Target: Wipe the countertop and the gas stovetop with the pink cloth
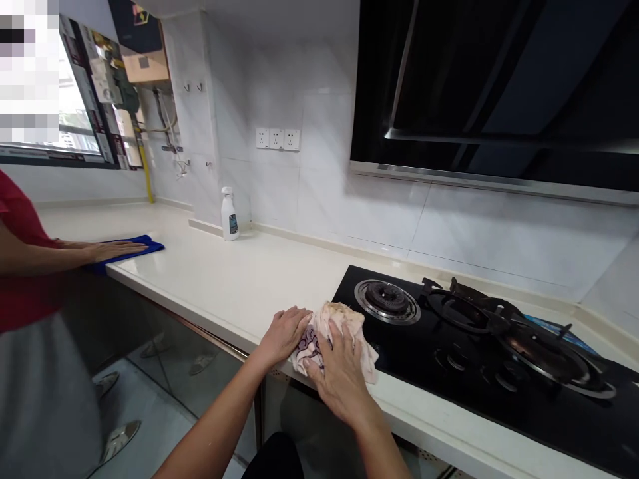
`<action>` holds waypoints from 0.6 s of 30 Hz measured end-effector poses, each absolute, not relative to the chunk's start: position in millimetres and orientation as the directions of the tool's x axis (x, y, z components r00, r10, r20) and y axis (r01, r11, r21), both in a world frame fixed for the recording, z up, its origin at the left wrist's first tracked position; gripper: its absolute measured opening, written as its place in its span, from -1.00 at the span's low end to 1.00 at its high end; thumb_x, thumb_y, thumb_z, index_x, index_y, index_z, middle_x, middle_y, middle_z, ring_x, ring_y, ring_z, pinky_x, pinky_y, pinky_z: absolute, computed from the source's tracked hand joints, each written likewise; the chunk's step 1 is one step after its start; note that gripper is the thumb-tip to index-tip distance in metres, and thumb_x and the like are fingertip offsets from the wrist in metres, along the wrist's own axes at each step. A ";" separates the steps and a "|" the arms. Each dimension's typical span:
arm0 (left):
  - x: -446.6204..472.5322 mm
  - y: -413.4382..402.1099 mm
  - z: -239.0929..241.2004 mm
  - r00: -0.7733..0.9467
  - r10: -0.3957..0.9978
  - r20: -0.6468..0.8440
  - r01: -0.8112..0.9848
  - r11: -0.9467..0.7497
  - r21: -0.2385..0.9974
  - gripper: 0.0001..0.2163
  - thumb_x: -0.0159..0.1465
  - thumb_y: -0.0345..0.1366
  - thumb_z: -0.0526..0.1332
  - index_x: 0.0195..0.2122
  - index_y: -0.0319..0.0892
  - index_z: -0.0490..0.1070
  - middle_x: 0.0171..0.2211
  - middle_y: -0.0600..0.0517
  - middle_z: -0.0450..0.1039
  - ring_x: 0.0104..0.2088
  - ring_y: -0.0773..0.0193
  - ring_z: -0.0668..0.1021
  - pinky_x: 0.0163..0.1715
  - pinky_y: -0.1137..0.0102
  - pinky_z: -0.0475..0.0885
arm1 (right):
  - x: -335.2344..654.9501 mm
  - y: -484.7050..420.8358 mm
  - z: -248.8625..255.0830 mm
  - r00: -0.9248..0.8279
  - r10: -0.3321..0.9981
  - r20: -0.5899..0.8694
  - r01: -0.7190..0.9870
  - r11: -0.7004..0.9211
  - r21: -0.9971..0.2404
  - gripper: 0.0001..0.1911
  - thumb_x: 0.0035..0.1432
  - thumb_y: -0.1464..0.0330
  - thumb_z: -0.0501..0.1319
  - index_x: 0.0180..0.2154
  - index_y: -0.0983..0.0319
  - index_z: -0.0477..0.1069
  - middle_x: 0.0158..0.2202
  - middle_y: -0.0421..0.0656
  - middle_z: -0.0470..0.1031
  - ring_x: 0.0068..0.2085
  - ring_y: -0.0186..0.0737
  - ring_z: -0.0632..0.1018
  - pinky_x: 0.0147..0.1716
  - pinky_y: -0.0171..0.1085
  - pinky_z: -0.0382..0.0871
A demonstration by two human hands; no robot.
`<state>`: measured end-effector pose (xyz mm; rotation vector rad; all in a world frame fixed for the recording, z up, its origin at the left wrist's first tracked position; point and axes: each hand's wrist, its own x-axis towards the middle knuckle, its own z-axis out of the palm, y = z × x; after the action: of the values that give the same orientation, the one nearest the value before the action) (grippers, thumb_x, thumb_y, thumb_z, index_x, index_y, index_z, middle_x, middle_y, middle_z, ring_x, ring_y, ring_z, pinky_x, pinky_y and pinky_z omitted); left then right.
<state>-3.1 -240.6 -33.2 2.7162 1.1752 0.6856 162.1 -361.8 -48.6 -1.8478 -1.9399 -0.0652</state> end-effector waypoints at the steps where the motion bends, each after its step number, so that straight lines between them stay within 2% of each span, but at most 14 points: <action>1: -3.8 -239.8 -33.8 0.597 0.715 0.364 0.659 -0.696 0.286 -0.57 0.59 -0.14 -0.18 0.26 0.03 0.40 0.25 -0.01 0.49 0.34 0.06 0.39 0.31 0.01 0.25 | 163.5 -362.2 -46.1 -0.028 0.934 0.357 0.945 0.140 -0.294 -0.41 0.41 -0.03 0.05 0.34 0.04 0.34 0.49 -0.08 0.14 0.49 0.14 0.09 0.41 0.23 0.03; 3: -5.4 -237.1 -36.1 0.589 0.721 0.365 0.646 -0.691 0.324 -0.59 0.58 -0.12 -0.14 0.29 0.03 0.36 0.27 -0.01 0.48 0.33 0.08 0.40 0.32 0.02 0.25 | 175.8 -367.3 -40.3 -0.070 0.927 0.368 0.918 0.205 -0.340 -0.46 0.45 -0.04 -0.01 0.25 0.00 0.43 0.44 -0.15 0.25 0.45 -0.02 0.21 0.40 0.06 0.14; 5: -7.3 -232.5 -39.7 0.570 0.736 0.366 0.635 -0.677 0.372 -0.60 0.56 -0.11 -0.07 0.32 -0.01 0.32 0.32 -0.07 0.41 0.37 0.07 0.37 0.34 0.00 0.23 | 197.8 -377.6 -35.8 -0.056 0.916 0.396 0.896 0.221 -0.385 -0.45 0.47 -0.04 -0.09 0.22 0.00 0.45 0.43 -0.15 0.25 0.41 -0.10 0.29 0.37 -0.03 0.23; 8: -9.5 -225.9 -44.0 0.488 0.776 0.400 0.601 -0.631 0.491 -0.58 0.50 -0.15 0.06 0.34 -0.08 0.32 0.40 -0.17 0.28 0.43 0.04 0.29 0.35 0.02 0.26 | 240.4 -399.6 -36.8 0.127 0.840 0.527 0.884 0.146 -0.445 -0.42 0.46 -0.04 -0.09 0.22 0.06 0.44 0.42 -0.07 0.24 0.38 -0.04 0.33 0.35 0.06 0.24; 11: -5.9 -230.9 -39.4 0.405 0.756 0.513 0.521 -0.653 0.550 -0.58 0.46 -0.16 0.12 0.30 -0.10 0.36 0.43 -0.21 0.20 0.43 0.03 0.28 0.35 0.06 0.28 | 284.2 -421.9 -51.5 0.280 0.749 0.600 0.911 -0.009 -0.413 -0.42 0.43 -0.07 -0.06 0.15 0.07 0.50 0.36 -0.05 0.32 0.37 0.06 0.34 0.36 0.22 0.16; 14: 9.7 -253.1 -24.3 0.503 0.672 0.544 0.484 -0.740 0.467 -0.56 0.45 -0.11 0.16 0.32 -0.04 0.36 0.46 -0.17 0.14 0.46 -0.03 0.22 0.39 -0.04 0.19 | 315.0 -435.9 -75.9 0.357 0.769 0.530 0.926 -0.214 -0.312 -0.31 0.40 -0.12 -0.15 0.15 0.11 0.52 0.37 0.01 0.32 0.43 0.17 0.25 0.36 0.34 0.07; 16: 26.7 -272.0 -14.0 0.642 0.628 0.439 0.501 -0.778 0.380 -0.52 0.41 -0.04 0.23 0.33 0.05 0.36 0.48 -0.13 0.12 0.47 -0.14 0.17 0.38 -0.20 0.15 | 324.0 -439.3 -91.7 0.397 0.799 0.452 0.915 -0.305 -0.264 -0.25 0.38 -0.16 -0.17 0.22 0.12 0.47 0.41 0.01 0.28 0.46 0.20 0.18 0.37 0.38 0.03; 18: 45.8 -288.4 -8.7 0.714 0.621 0.323 0.545 -0.783 0.299 -0.45 0.34 0.04 0.30 0.33 0.09 0.36 0.48 -0.14 0.12 0.47 -0.28 0.12 0.32 -0.35 0.14 | 325.5 -439.3 -103.5 0.394 0.827 0.402 0.918 -0.330 -0.221 -0.22 0.36 -0.19 -0.16 0.30 0.10 0.39 0.43 -0.04 0.25 0.47 0.19 0.16 0.37 0.40 0.01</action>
<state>45.8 -288.4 -8.7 2.7373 0.9406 0.6147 325.5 -439.3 -103.5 -2.2482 -1.5004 -0.3023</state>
